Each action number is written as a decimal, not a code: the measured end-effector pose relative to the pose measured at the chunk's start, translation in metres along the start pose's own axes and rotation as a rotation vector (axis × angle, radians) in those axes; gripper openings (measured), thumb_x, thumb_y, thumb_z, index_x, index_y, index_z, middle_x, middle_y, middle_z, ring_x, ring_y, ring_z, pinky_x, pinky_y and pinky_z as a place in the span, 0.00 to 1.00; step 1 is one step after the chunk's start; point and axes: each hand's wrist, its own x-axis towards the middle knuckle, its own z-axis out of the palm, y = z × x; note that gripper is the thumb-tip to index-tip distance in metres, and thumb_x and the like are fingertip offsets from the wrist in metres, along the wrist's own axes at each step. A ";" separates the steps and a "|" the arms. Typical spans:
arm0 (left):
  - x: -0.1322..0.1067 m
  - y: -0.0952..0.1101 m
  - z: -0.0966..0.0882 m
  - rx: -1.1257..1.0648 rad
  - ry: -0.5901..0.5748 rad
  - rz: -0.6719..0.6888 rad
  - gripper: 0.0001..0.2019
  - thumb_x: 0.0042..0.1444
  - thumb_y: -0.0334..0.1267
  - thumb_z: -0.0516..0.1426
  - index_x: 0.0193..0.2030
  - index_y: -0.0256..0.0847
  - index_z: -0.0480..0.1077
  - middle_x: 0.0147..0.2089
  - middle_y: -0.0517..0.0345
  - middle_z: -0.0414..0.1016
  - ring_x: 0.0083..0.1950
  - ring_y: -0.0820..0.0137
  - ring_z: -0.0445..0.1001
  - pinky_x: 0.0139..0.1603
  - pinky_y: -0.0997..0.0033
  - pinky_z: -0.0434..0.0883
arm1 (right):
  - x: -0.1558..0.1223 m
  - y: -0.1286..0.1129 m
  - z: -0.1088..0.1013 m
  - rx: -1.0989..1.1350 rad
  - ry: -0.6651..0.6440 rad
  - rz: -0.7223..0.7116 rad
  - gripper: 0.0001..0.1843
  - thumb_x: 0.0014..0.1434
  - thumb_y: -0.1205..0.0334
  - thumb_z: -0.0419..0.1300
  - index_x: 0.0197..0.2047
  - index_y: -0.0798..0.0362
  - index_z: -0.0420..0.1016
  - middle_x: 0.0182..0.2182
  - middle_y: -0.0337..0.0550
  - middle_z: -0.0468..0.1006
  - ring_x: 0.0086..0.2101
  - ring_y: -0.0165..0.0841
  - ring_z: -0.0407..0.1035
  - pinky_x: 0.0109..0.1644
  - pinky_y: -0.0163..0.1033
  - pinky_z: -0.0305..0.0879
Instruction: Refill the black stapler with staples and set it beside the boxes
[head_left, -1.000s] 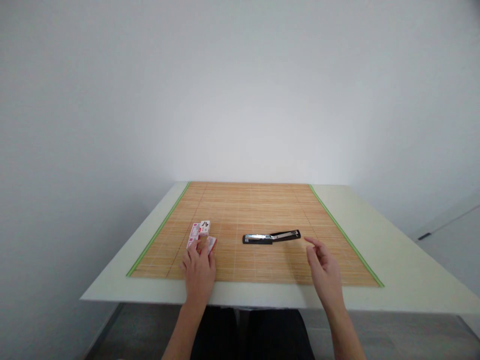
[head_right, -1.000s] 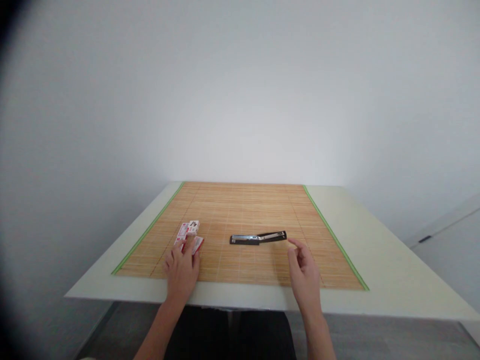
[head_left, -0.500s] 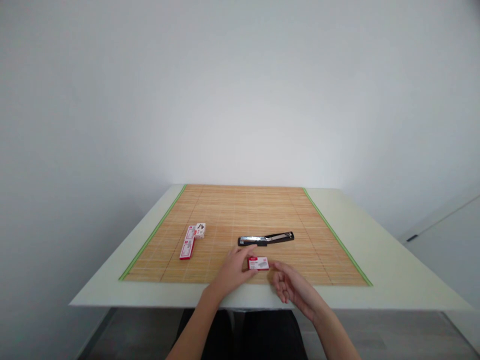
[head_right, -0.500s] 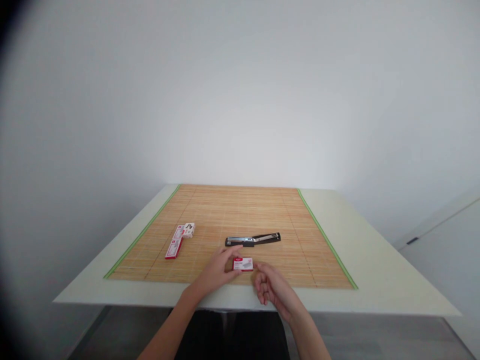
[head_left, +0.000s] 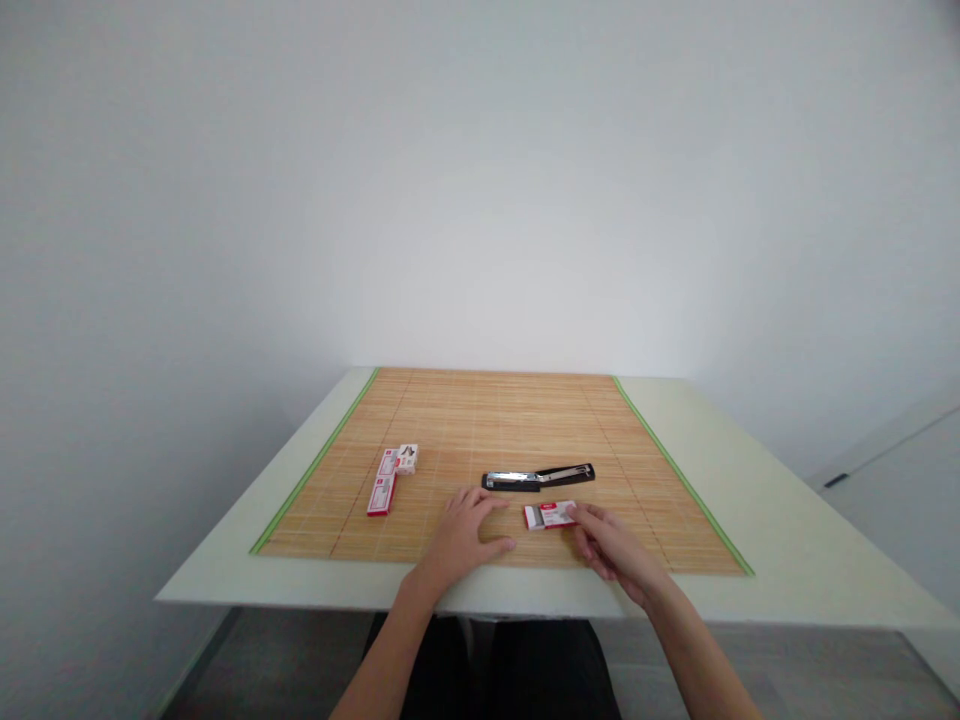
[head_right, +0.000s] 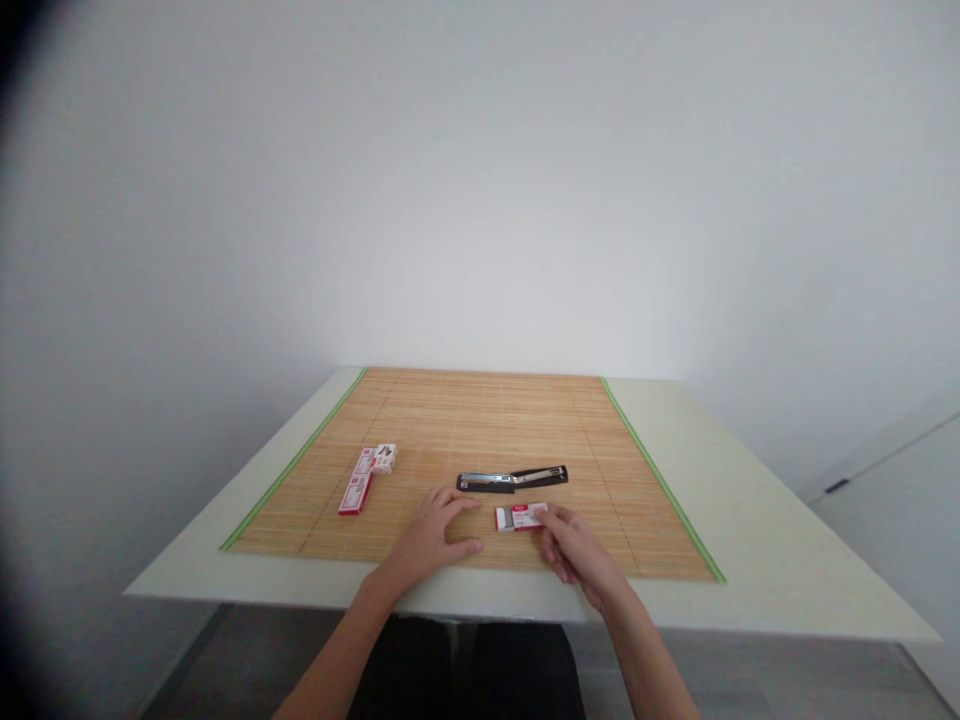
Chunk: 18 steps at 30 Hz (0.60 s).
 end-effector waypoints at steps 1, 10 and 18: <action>0.000 0.001 0.000 0.009 0.000 -0.003 0.29 0.54 0.53 0.69 0.62 0.54 0.72 0.58 0.54 0.72 0.61 0.56 0.68 0.63 0.53 0.64 | 0.001 0.000 0.001 -0.025 -0.014 0.009 0.24 0.64 0.37 0.57 0.36 0.52 0.71 0.17 0.30 0.66 0.12 0.21 0.49 0.14 0.28 0.38; 0.004 0.010 0.006 0.012 0.027 -0.017 0.21 0.54 0.48 0.68 0.55 0.53 0.76 0.52 0.55 0.74 0.57 0.57 0.69 0.60 0.55 0.64 | 0.005 -0.004 -0.016 -0.125 -0.015 0.010 0.26 0.63 0.36 0.56 0.32 0.52 0.72 0.14 0.30 0.65 0.11 0.21 0.47 0.14 0.29 0.34; 0.005 0.009 0.010 -0.025 0.054 -0.018 0.15 0.55 0.45 0.68 0.49 0.50 0.77 0.49 0.56 0.74 0.55 0.59 0.71 0.58 0.57 0.66 | 0.010 0.013 0.000 -0.114 -0.058 -0.011 0.27 0.61 0.34 0.57 0.29 0.51 0.68 0.14 0.29 0.62 0.12 0.20 0.45 0.16 0.30 0.35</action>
